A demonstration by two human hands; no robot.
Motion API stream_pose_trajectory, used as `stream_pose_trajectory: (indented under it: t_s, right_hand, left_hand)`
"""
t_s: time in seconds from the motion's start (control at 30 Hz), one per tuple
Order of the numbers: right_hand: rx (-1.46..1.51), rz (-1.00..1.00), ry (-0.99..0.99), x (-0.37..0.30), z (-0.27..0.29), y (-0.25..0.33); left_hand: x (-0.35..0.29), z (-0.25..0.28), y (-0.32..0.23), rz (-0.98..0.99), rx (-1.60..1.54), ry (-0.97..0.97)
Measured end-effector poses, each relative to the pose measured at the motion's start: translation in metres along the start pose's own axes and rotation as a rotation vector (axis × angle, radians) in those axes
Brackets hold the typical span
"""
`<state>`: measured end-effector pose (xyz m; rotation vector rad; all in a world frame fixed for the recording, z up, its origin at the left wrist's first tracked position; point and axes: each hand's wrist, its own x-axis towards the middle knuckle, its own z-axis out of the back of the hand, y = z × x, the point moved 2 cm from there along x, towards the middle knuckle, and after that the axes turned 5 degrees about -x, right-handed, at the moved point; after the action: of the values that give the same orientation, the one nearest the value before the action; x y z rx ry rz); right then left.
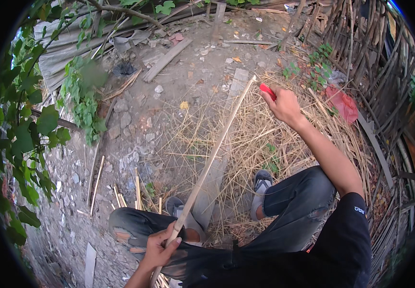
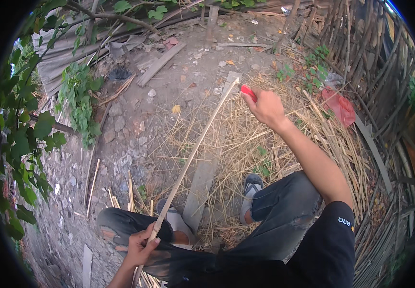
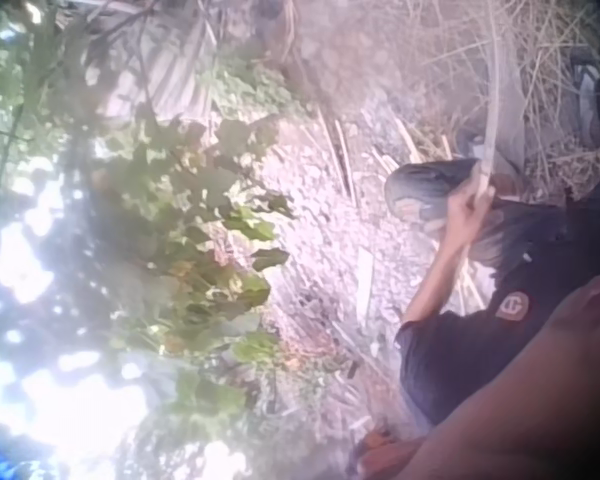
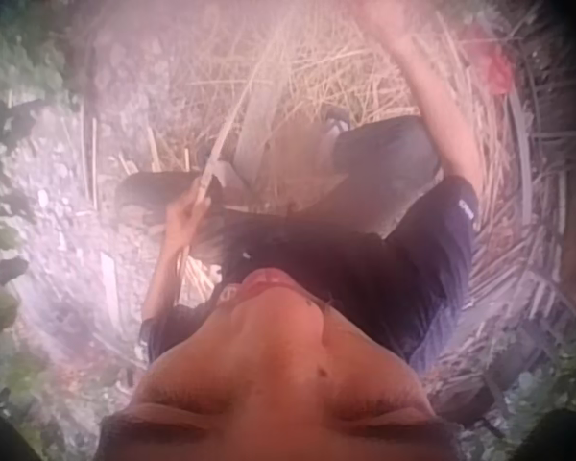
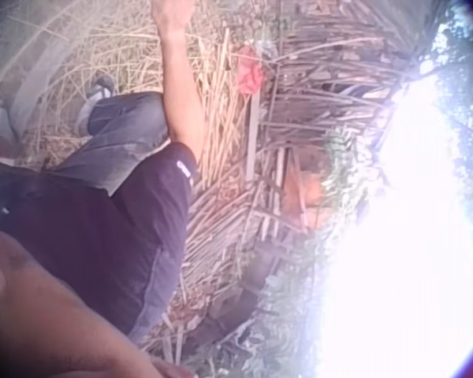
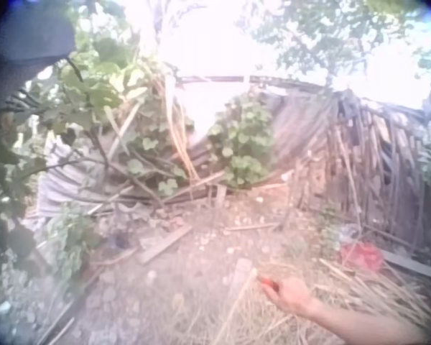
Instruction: The person sits on the ground and uses a red utility knife to shave and smooth a long, thin bamboo stick. They hold the stick with one hand and carefully scrape along its length with the knife in the other hand, rotating the stick to work on different sides.
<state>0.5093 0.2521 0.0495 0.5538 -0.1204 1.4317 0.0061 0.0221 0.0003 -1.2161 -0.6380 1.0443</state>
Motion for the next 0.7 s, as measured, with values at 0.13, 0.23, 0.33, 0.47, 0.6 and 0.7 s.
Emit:
stream_pose_trajectory:
  t_s: [0.13,0.23,0.33,0.47,0.6,0.7]
  right_hand:
    - [0.163,-0.005,-0.224,0.004,0.003,-0.011]
    - [0.166,-0.024,-0.285,0.004,0.01,-0.005]
    - [0.136,-0.06,-0.17,0.013,0.009,-0.012]
    - [0.183,-0.135,-0.041,0.013,0.001,-0.023]
    - [0.166,-0.118,-0.077,0.012,0.0,-0.032]
    - [0.124,-0.111,-0.16,0.01,-0.002,-0.036]
  left_hand:
    - [0.002,-0.002,0.0,-0.042,0.053,-0.012]
    - [0.0,-0.005,0.001,-0.114,0.09,-0.029]
    - [0.001,-0.006,-0.001,-0.173,0.154,-0.019]
    - [0.002,-0.006,-0.003,-0.198,0.213,-0.013]
    - [0.003,-0.007,-0.002,-0.239,0.255,-0.028]
    - [0.002,-0.008,-0.005,-0.224,0.276,-0.021]
